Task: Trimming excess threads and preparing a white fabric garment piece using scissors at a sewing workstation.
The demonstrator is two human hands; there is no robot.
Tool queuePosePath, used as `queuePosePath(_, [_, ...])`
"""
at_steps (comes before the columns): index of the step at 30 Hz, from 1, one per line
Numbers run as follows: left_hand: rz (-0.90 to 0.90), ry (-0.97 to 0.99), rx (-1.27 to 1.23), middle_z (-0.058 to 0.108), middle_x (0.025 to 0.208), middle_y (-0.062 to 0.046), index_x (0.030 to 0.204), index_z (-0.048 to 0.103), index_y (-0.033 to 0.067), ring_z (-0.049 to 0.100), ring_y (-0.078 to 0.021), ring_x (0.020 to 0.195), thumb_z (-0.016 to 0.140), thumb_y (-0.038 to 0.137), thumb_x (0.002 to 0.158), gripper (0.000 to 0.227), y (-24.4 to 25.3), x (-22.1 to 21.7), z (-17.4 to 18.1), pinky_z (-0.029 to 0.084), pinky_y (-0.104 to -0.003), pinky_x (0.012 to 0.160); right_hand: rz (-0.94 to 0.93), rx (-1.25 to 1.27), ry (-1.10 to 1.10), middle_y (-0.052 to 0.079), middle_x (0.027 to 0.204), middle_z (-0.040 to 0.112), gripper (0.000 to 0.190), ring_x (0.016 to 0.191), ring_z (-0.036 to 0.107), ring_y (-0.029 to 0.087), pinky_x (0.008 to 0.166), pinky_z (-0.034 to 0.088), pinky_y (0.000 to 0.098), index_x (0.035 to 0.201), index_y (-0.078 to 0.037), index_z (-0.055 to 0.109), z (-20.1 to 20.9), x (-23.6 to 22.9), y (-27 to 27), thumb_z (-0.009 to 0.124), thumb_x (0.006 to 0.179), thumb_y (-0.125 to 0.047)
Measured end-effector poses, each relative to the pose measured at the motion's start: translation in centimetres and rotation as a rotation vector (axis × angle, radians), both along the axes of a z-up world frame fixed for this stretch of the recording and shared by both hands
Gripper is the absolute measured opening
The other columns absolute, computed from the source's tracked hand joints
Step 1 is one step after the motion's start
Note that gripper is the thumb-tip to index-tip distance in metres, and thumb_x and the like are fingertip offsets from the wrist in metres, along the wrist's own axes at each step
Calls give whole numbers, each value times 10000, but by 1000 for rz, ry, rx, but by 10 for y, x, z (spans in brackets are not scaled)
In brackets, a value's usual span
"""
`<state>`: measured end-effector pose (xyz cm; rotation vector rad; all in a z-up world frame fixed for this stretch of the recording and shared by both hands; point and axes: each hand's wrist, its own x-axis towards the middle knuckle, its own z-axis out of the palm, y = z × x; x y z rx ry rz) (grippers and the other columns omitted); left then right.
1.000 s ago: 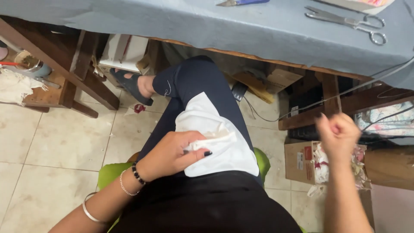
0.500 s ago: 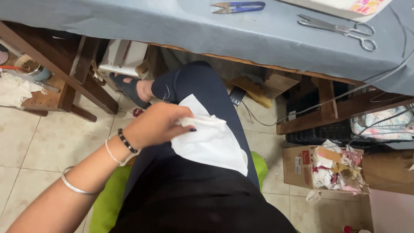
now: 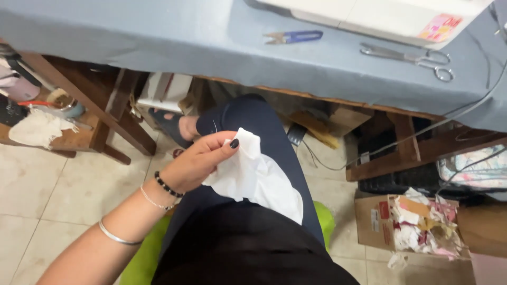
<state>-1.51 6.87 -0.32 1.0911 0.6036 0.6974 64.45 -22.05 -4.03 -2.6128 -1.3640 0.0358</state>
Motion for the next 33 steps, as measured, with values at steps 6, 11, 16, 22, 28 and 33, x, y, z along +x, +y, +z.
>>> queuePosePath(6, [-77,-313,-186,769,988,-167,1570,401,95,781,-239,843,407,372,1096,548,-22,8,34,661,-384,731,15,-80,-5,153,1070,829,295,1013,763,467,904,590,536,1282,-360,755,30,-185,118,586,1085,-499])
queuePosePath(11, [-239,-51,-100,703,1235,-243,1576,402,65,716,-326,1093,290,606,1040,769,-10,18,14,612,-472,865,942,554,584,137,1330,687,596,1282,629,331,1105,448,454,1328,-101,689,73,-328,211,757,828,-418])
queuePosePath(16, [-400,-55,80,714,1217,-177,1467,578,86,686,-245,1085,359,560,1063,660,-21,37,35,610,-421,863,1269,330,830,169,1227,698,802,1191,645,379,1055,453,513,1332,-58,605,126,-398,235,585,849,-698])
queuePosePath(22, [-498,79,428,707,881,-18,1265,576,93,682,-120,772,698,311,933,415,-22,14,43,560,-252,646,1076,385,661,79,879,773,117,915,749,270,910,574,396,894,-96,767,113,-324,221,727,892,-207])
queuePosePath(28, [-529,253,747,706,843,36,953,689,109,636,-73,718,659,317,957,210,-16,-26,37,510,-230,623,565,1031,1234,45,936,706,233,918,743,237,902,653,409,1076,-150,627,95,-218,204,725,1037,-358])
queuePosePath(33, [-295,141,825,728,1052,-19,1173,671,52,691,-109,890,622,252,985,278,-18,-61,96,569,-243,747,381,1011,1213,1,986,716,279,886,724,135,718,617,293,1071,-163,609,77,-222,173,653,1100,-437])
